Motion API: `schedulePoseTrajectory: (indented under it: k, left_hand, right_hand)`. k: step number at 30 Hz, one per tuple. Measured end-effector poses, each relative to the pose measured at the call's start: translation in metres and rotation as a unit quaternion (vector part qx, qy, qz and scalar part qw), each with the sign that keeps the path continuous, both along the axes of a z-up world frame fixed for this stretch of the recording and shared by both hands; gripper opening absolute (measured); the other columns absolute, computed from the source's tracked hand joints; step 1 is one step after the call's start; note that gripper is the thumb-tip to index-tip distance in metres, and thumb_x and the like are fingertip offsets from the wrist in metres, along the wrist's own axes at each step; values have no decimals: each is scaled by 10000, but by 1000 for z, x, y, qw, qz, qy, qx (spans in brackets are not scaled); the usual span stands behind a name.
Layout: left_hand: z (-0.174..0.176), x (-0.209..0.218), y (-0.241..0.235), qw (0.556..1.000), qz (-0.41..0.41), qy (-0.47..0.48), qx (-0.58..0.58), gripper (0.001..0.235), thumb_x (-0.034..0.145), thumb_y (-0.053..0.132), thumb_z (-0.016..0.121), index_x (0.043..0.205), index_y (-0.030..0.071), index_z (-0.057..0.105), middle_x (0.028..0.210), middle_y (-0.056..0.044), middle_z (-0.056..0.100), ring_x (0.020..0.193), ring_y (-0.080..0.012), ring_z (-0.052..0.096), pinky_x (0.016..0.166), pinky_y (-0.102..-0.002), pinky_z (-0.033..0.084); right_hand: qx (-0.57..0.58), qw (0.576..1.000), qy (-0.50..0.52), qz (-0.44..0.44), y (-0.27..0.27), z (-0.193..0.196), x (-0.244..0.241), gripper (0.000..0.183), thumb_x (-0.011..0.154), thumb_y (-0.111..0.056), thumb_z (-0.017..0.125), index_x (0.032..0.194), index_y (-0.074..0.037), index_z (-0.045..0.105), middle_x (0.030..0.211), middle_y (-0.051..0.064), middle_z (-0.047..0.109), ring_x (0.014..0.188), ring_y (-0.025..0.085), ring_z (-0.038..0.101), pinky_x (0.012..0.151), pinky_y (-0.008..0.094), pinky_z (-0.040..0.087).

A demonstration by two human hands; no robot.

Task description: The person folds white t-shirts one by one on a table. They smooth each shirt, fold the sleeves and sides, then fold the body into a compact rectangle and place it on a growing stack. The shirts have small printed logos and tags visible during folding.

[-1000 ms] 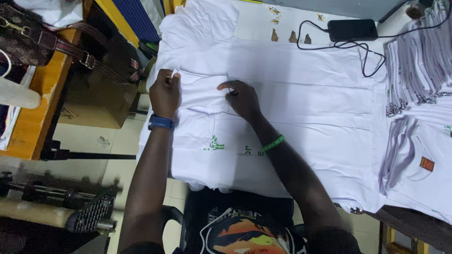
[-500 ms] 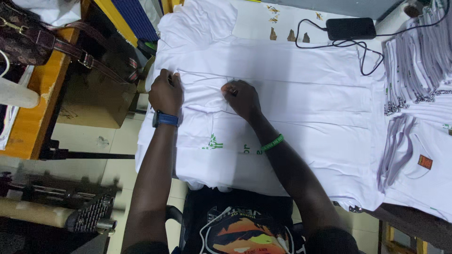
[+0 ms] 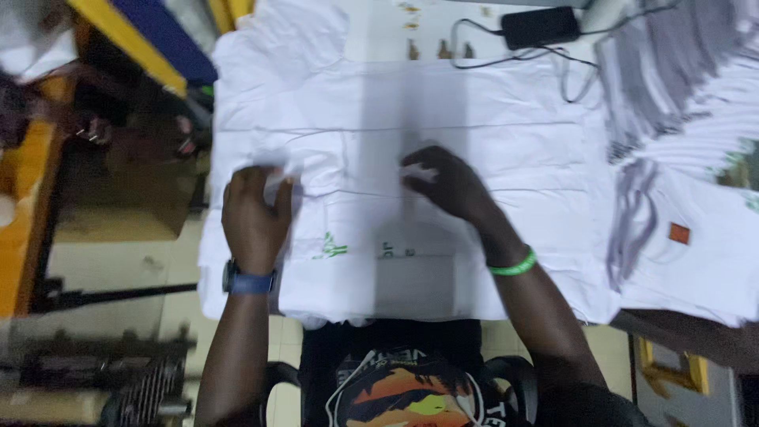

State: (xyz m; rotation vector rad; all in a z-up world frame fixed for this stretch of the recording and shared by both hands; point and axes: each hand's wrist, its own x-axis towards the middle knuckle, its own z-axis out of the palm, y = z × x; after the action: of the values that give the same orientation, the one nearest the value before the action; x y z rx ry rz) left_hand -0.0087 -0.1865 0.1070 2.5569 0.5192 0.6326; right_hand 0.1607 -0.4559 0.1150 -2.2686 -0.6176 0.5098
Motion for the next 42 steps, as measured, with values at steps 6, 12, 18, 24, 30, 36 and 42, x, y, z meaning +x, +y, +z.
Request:
schedulePoseTrajectory:
  k: [6,12,18,24,30,36,42]
  left_hand:
    - [12,5,-71,991,-124,28,-40,233,969,202,719,1162,72,726,1070,-214,693,1047,-470,667,901,-546,535]
    - [0,33,-153,930,-328,109,-128,217,948,248,707,1145,157,706,1108,-120,716,1103,-387,684,953,-498,533]
    - [-20,52,-215,910,-386,87,-125,200,975,282,696,1146,180,705,1098,-67,704,1098,-318,693,951,-450,539]
    - [-57,54,-262,904,-417,46,-80,205,989,321,671,1126,171,693,1119,-78,669,1176,-333,644,991,-465,504]
    - [-66,41,-268,901,-427,70,-24,402,1111,255,503,1354,-40,625,1404,-280,608,1359,-431,501,1194,-503,322]
    - [-128,41,-273,932,-361,37,-22,473,1043,507,549,1338,156,664,1400,-148,627,1397,-342,522,1210,-508,323]
    - [-128,39,-276,939,-341,45,1,509,1036,513,564,1368,136,652,1435,-155,614,1392,-334,529,1221,-512,312]
  right_hand:
    - [-93,949,-71,-292,-186,-38,38,401,955,-404,760,1321,-262,679,1316,22,697,1239,269,647,1016,435,550]
    - [-164,910,-122,-362,-255,-48,-32,490,982,-372,719,1389,-106,662,1200,232,699,1159,434,670,991,588,544]
    - [-165,891,-199,-374,-265,-63,-104,540,969,-484,730,1365,-124,663,1108,184,683,1105,394,692,901,507,593]
    - [-117,895,-198,-383,-276,-83,-78,542,1009,-547,648,1336,-115,663,1049,179,697,1055,403,688,866,579,586]
    - [-215,886,-128,-390,-269,-100,-36,580,936,-611,627,1254,-136,727,1103,125,671,1075,371,692,894,522,572]
    - [-178,894,-66,-405,-257,-55,-18,505,924,-545,733,1201,-126,676,1023,169,729,1001,419,725,831,561,559]
    - [-175,900,-10,-398,-278,-87,8,545,871,-693,710,1213,-269,677,1103,92,764,1111,368,702,927,499,546]
